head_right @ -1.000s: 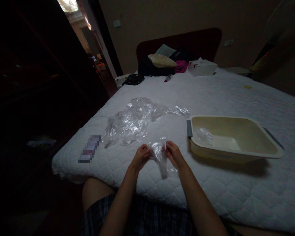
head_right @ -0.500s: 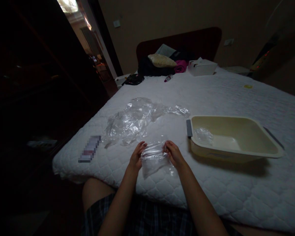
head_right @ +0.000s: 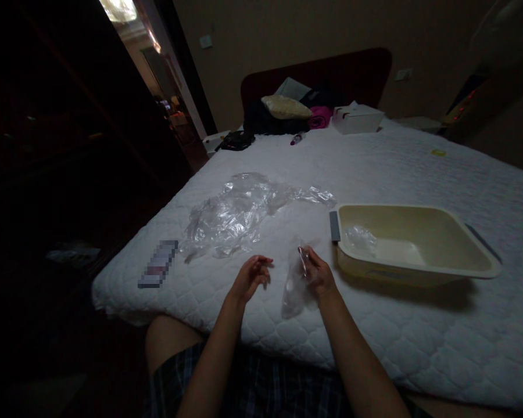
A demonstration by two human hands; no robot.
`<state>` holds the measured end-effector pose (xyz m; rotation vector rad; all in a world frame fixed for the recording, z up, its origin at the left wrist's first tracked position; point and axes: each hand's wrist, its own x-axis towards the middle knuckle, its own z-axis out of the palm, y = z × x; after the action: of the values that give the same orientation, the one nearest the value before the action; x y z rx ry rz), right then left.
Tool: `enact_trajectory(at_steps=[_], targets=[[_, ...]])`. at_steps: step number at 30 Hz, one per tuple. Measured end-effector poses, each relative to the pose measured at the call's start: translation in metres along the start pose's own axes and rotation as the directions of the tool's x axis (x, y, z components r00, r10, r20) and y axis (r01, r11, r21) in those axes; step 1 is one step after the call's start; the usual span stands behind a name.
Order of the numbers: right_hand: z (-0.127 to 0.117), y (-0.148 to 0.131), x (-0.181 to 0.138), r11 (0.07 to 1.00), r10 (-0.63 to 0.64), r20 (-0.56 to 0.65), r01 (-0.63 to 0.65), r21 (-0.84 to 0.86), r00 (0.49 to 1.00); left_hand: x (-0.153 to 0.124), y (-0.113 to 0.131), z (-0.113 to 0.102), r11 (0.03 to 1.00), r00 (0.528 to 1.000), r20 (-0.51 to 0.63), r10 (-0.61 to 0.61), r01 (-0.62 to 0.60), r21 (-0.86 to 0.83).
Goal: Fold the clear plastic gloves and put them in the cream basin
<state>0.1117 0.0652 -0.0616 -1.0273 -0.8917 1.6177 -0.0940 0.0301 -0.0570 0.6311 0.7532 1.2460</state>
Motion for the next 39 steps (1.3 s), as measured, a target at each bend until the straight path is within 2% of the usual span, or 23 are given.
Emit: enact_trajectory(at_steps=[3, 6, 10, 13, 16, 18, 22, 26, 33, 37, 39], targets=[[0.002, -0.002, -0.006, 0.994, 0.093, 0.031, -0.095, 0.06, 0.995, -0.003, 0.002, 0.005, 1.0, 0.999, 0.038, -0.023, 0.023, 0.012], [0.005, -0.002, -0.014, 0.991, 0.093, 0.095, -0.101, 0.082, 0.991, -0.005, 0.003, 0.006, 0.999, 0.995, 0.088, -0.05, 0.051, -0.017], [0.01, -0.002, -0.022, 0.983, 0.1, 0.198, -0.128, 0.132, 0.975, -0.005, 0.002, 0.005, 0.994, 0.986, 0.125, -0.107, 0.104, 0.036], [0.013, -0.003, -0.022, 0.978, 0.108, 0.162, -0.135, 0.162, 0.981, -0.007, 0.002, 0.005, 0.989, 0.984, 0.118, -0.135, 0.126, 0.079], [0.014, -0.003, -0.018, 0.956, 0.122, 0.171, -0.163, 0.246, 0.978, -0.009, 0.003, 0.006, 0.996, 0.988, 0.13, -0.088, 0.085, 0.03], [0.015, -0.003, -0.013, 0.922, 0.137, 0.208, -0.201, 0.332, 0.969, -0.009, 0.005, 0.006, 0.998, 0.993, 0.104, -0.049, 0.054, -0.043], [0.017, -0.002, -0.007, 0.858, 0.144, 0.278, -0.26, 0.442, 0.95, -0.005, 0.007, 0.004, 0.981, 0.999, -0.035, 0.005, -0.012, -0.192], [0.02, -0.003, -0.004, 0.857, 0.166, 0.278, -0.278, 0.434, 0.946, -0.003, 0.008, -0.001, 0.965, 0.995, -0.1, 0.001, -0.027, -0.261], [0.021, -0.004, -0.006, 0.888, 0.176, 0.266, -0.27, 0.373, 0.948, -0.005, 0.012, -0.006, 0.924, 0.999, -0.044, -0.012, -0.006, -0.381], [0.024, -0.001, -0.006, 0.896, 0.173, 0.27, -0.265, 0.356, 0.947, -0.006, 0.016, -0.014, 0.919, 0.998, -0.044, -0.033, 0.013, -0.395], [0.026, 0.0, -0.007, 0.899, 0.157, 0.272, -0.252, 0.36, 0.949, -0.008, 0.016, -0.02, 0.922, 0.999, 0.022, -0.029, 0.036, -0.385]])
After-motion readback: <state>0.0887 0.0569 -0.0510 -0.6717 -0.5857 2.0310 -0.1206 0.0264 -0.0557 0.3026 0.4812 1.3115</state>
